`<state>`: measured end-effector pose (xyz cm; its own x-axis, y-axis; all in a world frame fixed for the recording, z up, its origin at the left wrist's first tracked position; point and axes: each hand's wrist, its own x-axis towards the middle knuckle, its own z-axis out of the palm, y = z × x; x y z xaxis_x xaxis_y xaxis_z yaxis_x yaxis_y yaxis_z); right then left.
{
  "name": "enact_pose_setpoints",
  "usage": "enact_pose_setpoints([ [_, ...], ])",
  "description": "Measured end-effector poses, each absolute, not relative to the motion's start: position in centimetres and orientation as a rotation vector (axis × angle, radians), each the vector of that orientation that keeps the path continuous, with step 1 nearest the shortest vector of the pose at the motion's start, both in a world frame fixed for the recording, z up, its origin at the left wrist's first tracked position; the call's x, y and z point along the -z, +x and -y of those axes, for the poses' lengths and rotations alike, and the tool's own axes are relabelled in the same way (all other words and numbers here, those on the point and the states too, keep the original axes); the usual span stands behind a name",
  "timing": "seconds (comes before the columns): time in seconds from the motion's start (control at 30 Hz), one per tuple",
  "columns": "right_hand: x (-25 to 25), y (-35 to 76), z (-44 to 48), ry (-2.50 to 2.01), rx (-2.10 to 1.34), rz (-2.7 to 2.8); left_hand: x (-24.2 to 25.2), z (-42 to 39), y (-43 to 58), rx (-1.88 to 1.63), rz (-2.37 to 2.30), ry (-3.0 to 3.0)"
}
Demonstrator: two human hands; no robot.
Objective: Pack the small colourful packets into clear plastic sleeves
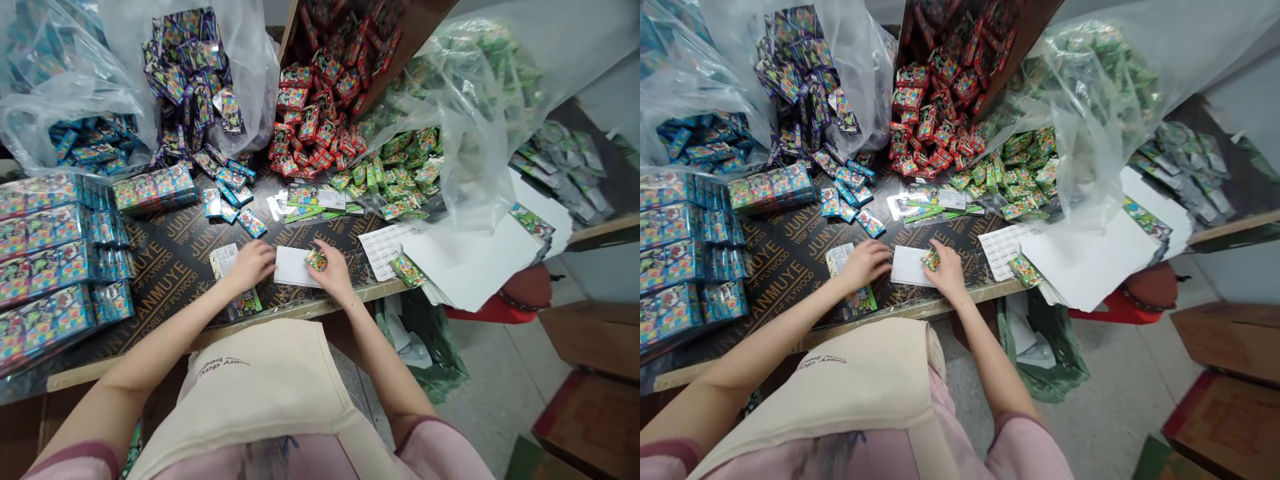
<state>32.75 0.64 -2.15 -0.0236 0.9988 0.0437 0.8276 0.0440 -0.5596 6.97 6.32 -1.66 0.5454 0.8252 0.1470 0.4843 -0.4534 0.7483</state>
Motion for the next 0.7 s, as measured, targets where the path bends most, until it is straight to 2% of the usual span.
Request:
enact_pose_setpoints([
  [0.07,1.8,34.4,-1.0,-1.970,-0.434,1.788,2.5,-5.5,9.5,-0.594,-0.903,2.158],
  [0.17,1.2,36.4,-0.9,-2.033,-0.377,1.599,3.9,-5.6,11.4,-0.539,-1.015,2.150],
  [0.23,1.0,36.6,-0.4,-1.993,-0.542,1.394,4.4,-6.1,11.7,-0.553,-1.096,2.116],
  [0.33,0.7,35.4,0.3,-1.871,-1.061,1.027,3.8,-6.1,11.5,-0.612,-1.101,2.101],
  [0.4,0.5,34.4,0.3,-1.741,-1.251,0.878,2.8,-5.1,11.2,-0.639,-1.012,2.152],
  [0.57,-0.7,32.7,-0.3,-1.424,-1.431,0.772,-0.9,-1.3,10.2,-0.631,-0.701,2.173],
  [0.7,-2.3,32.1,-0.1,-1.291,-1.399,0.828,-3.4,-1.4,9.5,-0.921,-1.125,1.760],
])
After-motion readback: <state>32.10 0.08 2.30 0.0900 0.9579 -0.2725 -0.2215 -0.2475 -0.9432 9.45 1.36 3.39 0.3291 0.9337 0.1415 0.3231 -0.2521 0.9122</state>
